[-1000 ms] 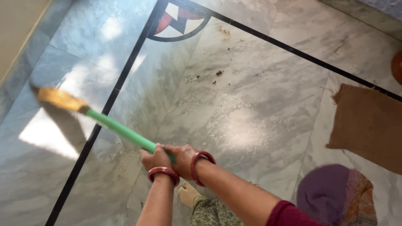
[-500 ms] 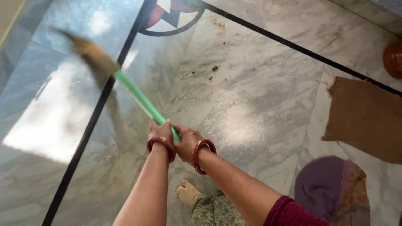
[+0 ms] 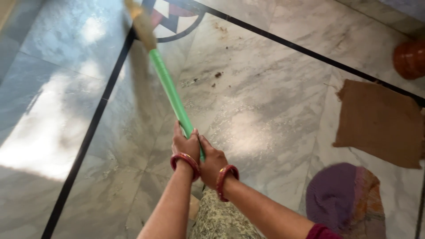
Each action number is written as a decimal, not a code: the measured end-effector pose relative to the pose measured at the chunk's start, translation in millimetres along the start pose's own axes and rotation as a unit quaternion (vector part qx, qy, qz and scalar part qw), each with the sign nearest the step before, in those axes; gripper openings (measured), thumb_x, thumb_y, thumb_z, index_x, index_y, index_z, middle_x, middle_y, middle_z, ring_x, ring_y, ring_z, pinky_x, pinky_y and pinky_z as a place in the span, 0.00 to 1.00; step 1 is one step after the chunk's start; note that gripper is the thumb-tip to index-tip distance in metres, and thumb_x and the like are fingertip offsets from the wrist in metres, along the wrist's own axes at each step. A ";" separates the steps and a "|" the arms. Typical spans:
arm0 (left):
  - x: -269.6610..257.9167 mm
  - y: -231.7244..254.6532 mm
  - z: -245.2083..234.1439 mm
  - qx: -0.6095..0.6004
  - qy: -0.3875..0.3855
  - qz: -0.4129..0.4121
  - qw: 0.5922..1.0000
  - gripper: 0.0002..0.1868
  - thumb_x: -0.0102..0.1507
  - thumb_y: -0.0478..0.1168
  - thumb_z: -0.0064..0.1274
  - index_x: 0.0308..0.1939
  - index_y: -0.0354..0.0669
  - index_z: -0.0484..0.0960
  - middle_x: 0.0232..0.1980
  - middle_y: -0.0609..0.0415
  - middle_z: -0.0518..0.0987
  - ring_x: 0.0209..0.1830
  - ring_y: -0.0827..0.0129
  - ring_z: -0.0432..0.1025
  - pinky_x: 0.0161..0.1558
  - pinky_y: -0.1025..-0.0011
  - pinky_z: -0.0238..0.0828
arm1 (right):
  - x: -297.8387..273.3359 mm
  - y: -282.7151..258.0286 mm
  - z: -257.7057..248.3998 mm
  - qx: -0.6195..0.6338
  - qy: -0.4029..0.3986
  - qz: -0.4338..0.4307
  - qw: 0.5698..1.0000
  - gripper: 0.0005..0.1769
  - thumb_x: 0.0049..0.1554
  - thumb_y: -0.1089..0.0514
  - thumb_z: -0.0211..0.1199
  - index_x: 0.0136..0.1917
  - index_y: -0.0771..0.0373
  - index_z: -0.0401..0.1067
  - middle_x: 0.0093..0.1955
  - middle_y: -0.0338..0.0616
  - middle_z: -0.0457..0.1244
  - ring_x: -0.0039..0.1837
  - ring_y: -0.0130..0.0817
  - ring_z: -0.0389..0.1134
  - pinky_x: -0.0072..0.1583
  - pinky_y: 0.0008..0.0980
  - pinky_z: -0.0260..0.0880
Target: The person sweeps the floor using a broom, pushing debris toward and through an open doorway.
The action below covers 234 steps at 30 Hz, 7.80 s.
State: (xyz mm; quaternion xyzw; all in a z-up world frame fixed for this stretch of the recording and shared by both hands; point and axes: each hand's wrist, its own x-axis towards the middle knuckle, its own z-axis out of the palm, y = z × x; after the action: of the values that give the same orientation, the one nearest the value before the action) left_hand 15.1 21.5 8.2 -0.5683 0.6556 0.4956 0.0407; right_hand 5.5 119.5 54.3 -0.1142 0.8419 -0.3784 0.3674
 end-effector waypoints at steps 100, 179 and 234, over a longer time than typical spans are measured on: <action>-133.3 22.3 164.6 -0.080 0.082 -0.249 0.962 0.25 0.70 0.50 0.46 0.55 0.26 0.77 0.54 0.35 0.81 0.47 0.47 0.78 0.47 0.54 0.76 | -35.9 111.9 -194.0 -0.096 -0.244 0.081 0.962 0.38 0.53 0.44 0.68 0.76 0.38 0.62 0.67 0.45 0.66 0.59 0.36 0.71 0.59 0.36 0.73; -50.7 191.0 404.6 0.095 -0.028 -0.053 0.994 0.23 0.69 0.52 0.47 0.52 0.31 0.77 0.47 0.37 0.82 0.44 0.49 0.78 0.46 0.55 0.73 | 113.2 197.4 -407.2 -0.019 -0.060 0.049 0.997 0.34 0.57 0.52 0.56 0.77 0.47 0.59 0.58 0.59 0.68 0.59 0.55 0.70 0.59 0.47 0.70; -348.8 92.3 507.5 -0.297 0.212 -0.244 0.899 0.20 0.71 0.47 0.42 0.47 0.27 0.74 0.41 0.40 0.82 0.36 0.50 0.80 0.37 0.56 0.78 | -71.3 335.1 -520.9 -0.264 -0.313 -0.093 0.908 0.39 0.50 0.46 0.71 0.73 0.37 0.65 0.67 0.44 0.67 0.65 0.41 0.69 0.66 0.38 0.68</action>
State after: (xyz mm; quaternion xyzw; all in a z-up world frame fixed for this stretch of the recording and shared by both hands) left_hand -193.8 607.9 22.5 -0.7876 0.3120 0.5098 -0.1499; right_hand -282.8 671.6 81.6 -0.3975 0.7384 -0.1200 0.5313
